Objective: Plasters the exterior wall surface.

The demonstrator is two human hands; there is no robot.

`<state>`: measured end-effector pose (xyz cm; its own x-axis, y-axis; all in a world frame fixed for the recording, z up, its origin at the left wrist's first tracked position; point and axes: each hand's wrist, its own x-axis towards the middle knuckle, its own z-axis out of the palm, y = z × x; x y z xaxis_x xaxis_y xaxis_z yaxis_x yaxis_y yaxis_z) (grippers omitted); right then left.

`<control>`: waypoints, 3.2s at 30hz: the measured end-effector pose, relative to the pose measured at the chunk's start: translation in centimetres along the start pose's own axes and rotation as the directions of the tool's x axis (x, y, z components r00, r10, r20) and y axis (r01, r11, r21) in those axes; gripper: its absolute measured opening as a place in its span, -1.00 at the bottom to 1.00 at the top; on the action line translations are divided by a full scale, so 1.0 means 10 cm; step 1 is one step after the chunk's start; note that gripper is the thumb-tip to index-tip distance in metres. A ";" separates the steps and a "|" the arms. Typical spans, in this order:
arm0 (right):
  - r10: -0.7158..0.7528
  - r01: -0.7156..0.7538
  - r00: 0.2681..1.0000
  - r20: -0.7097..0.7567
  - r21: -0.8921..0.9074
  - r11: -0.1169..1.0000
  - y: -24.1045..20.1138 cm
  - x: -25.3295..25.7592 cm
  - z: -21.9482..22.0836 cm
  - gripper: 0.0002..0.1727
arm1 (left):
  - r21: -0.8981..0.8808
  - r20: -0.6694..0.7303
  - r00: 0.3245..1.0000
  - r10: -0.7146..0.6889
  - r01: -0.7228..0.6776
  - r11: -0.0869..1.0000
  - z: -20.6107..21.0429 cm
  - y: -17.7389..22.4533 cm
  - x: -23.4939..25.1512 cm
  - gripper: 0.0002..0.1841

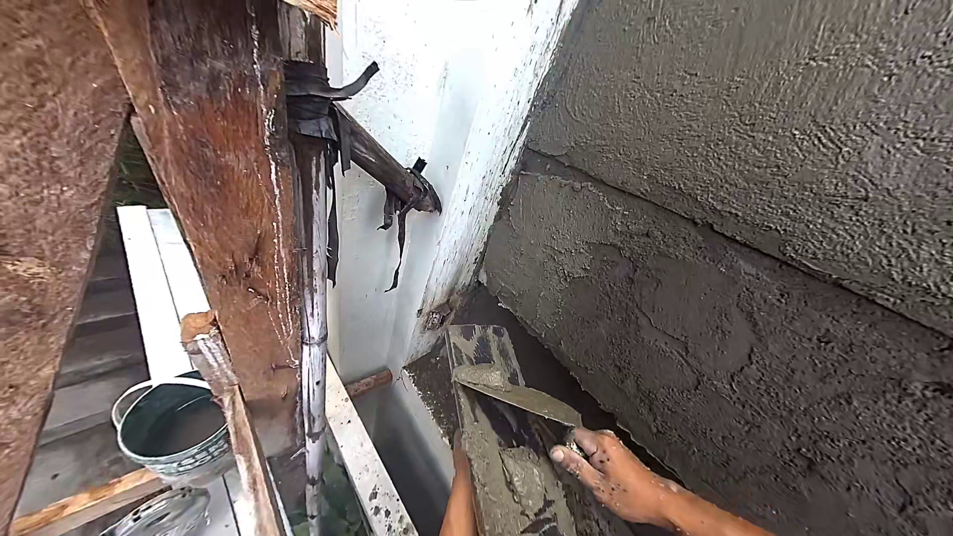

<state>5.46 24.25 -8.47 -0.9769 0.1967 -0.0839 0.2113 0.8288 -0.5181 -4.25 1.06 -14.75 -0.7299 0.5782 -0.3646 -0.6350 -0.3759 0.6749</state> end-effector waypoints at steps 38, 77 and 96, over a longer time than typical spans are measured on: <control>0.681 -0.629 0.730 0.054 0.443 0.639 -0.78 2.75 -1.29 -0.66 | 0.267 -0.339 0.934 0.116 -0.023 0.963 0.14 -0.19 0.96 -0.67; 0.649 -0.607 0.757 -0.073 0.286 0.741 -0.79 2.58 -1.04 -0.65 | 0.045 -0.328 0.941 0.089 -0.078 0.996 0.02 -0.44 1.15 -0.61; 0.279 -0.197 0.945 -0.171 0.383 0.903 -1.00 0.15 -0.72 -0.58 | 0.026 -0.301 0.951 0.068 -0.063 0.998 0.23 -0.39 0.72 -0.57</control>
<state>2.09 19.98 2.72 -0.8587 0.5064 -0.0782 0.3708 0.5087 -0.7770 -6.46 8.35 -18.59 -0.8139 0.3063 -0.4937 -0.5805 -0.3928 0.7132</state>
